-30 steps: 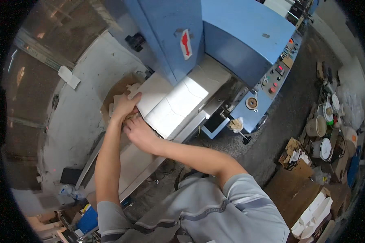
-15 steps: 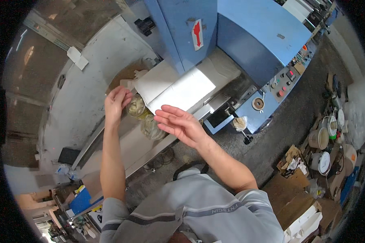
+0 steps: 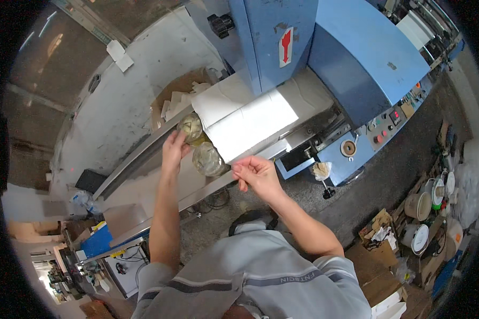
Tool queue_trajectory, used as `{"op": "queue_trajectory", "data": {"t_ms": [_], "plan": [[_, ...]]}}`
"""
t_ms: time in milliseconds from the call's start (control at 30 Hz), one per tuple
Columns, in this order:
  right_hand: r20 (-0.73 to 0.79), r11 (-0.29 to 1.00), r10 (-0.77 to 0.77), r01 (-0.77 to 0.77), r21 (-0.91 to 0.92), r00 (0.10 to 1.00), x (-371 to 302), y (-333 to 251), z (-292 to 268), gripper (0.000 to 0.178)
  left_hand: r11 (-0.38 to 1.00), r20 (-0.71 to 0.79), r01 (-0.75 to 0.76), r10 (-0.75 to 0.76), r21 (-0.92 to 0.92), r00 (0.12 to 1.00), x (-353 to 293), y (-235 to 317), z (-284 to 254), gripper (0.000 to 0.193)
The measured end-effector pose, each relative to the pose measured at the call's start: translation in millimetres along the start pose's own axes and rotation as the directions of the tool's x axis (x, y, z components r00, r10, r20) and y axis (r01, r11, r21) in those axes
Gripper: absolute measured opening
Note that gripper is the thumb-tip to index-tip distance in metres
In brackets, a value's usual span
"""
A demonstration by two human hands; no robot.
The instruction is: Operate a paper processing machine by organizing and packing stacks of paper napkins.
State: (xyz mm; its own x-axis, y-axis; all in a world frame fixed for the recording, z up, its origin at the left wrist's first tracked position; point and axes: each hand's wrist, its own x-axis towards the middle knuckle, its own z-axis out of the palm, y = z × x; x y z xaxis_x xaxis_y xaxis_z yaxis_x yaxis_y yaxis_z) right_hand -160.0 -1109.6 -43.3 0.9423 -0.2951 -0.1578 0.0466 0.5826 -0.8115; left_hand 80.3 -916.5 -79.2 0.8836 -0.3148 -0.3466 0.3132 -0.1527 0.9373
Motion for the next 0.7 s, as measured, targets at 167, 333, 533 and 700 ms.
{"op": "queue_trajectory", "data": {"t_ms": [167,333,533,700], "plan": [[0.110,0.984,0.172,-0.176,0.025,0.979,-12.8,9.2,-12.3,0.036,0.969,-0.078,-0.067,0.050,-0.239,0.996,4.0,-1.5,-6.3,0.077],[0.109,0.974,0.183,-0.165,-0.154,0.977,-31.1,28.2,-36.0,0.026,0.968,-0.342,-0.247,0.220,-0.036,0.914,-35.2,-36.4,5.4,0.042],[0.000,0.960,0.230,-0.227,-0.166,0.973,-67.4,49.3,-92.7,0.022,0.971,-0.306,-0.230,0.239,0.066,0.922,-155.1,-46.9,49.4,0.019],[-0.067,0.944,0.229,-0.238,-0.228,0.971,-108.2,57.4,-92.3,0.022,0.977,-0.004,-0.156,0.158,0.149,0.987,-229.0,-99.5,80.1,0.018]]}}
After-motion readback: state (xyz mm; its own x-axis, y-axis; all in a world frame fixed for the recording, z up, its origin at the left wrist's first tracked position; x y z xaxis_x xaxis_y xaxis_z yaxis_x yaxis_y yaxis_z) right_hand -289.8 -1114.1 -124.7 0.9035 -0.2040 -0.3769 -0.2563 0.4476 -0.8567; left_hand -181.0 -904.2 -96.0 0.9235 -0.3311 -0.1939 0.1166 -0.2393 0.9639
